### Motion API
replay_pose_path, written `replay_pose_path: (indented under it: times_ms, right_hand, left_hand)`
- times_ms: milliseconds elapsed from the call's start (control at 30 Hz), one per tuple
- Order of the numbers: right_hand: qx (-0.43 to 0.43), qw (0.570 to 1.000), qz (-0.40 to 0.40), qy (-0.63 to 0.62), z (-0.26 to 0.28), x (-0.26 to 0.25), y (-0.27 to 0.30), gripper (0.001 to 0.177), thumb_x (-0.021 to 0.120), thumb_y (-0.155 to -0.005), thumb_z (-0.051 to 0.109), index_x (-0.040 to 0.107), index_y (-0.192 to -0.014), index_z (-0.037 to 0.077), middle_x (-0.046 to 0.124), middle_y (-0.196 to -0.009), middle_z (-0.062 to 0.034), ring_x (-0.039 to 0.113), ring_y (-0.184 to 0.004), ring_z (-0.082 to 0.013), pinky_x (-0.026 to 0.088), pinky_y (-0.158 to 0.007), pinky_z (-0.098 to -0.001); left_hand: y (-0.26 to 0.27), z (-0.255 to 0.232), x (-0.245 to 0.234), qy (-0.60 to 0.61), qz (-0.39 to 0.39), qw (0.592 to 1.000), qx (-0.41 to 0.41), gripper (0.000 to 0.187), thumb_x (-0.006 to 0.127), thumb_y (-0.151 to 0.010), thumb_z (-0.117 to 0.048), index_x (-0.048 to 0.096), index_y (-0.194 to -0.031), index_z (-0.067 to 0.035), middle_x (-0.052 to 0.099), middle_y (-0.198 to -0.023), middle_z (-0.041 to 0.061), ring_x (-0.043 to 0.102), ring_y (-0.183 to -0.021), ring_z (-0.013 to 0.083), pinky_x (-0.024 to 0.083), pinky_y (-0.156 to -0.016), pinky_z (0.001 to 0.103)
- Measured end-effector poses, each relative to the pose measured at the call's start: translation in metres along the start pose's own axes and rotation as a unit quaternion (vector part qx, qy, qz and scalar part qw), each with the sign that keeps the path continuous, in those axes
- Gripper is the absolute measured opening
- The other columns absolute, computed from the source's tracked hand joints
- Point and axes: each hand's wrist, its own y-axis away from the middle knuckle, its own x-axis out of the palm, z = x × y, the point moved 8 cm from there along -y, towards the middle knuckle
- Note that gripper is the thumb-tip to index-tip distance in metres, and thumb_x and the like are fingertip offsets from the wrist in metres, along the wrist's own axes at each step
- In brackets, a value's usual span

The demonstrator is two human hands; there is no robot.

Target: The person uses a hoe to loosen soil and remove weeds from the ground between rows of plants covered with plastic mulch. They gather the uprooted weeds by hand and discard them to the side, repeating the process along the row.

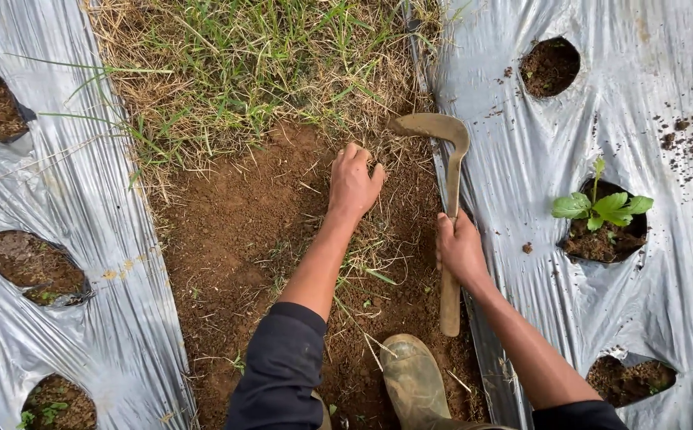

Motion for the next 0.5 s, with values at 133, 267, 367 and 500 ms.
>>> replay_pose_path:
  times_ms: [133, 267, 367, 500]
  right_hand:
    - [0.007, 0.999, -0.034, 0.013, 0.028, -0.021, 0.026, 0.024, 0.042, -0.111, 0.014, 0.055, -0.110, -0.006, 0.055, -0.054, -0.0073, 0.053, -0.037, -0.0182, 0.047, -0.035, -0.0323]
    - [-0.058, 0.996, -0.060, -0.004, 0.049, -0.031, 0.016, 0.020, 0.043, -0.111, 0.012, 0.054, -0.106, -0.004, 0.054, -0.055, -0.0085, 0.054, -0.037, -0.0179, 0.046, -0.034, -0.0306]
    - [-0.083, 0.994, -0.048, -0.045, 0.050, -0.017, -0.010, 0.020, 0.041, -0.111, 0.013, 0.051, -0.109, -0.004, 0.052, -0.057, -0.0066, 0.053, -0.039, -0.0155, 0.047, -0.034, -0.0292]
    - [-0.049, 0.998, 0.020, -0.040, 0.022, 0.011, -0.016, 0.025, 0.040, -0.110, 0.015, 0.050, -0.102, -0.006, 0.049, -0.053, -0.0074, 0.050, -0.036, -0.0172, 0.046, -0.029, -0.0317]
  left_hand:
    - [0.004, -0.014, -0.015, 0.032, -0.003, 0.999, -0.015, 0.022, 0.061, -0.095, -0.019, 0.064, -0.106, -0.001, 0.057, -0.107, 0.013, 0.062, -0.110, 0.0335, 0.050, -0.098, 0.051]
    - [0.010, -0.035, -0.034, 0.027, 0.008, 0.999, -0.028, 0.039, 0.060, -0.098, -0.019, 0.057, -0.133, -0.001, 0.058, -0.123, 0.023, 0.056, -0.126, 0.0407, 0.042, -0.109, 0.056]
    - [0.012, -0.033, -0.031, 0.004, 0.012, 1.000, -0.016, 0.034, 0.058, -0.099, -0.018, 0.062, -0.129, -0.002, 0.059, -0.120, 0.022, 0.056, -0.125, 0.0400, 0.043, -0.109, 0.056]
    - [0.013, -0.022, -0.023, 0.007, -0.009, 1.000, -0.001, 0.025, 0.056, -0.099, -0.013, 0.068, -0.116, 0.001, 0.059, -0.112, 0.019, 0.059, -0.120, 0.0351, 0.040, -0.113, 0.053]
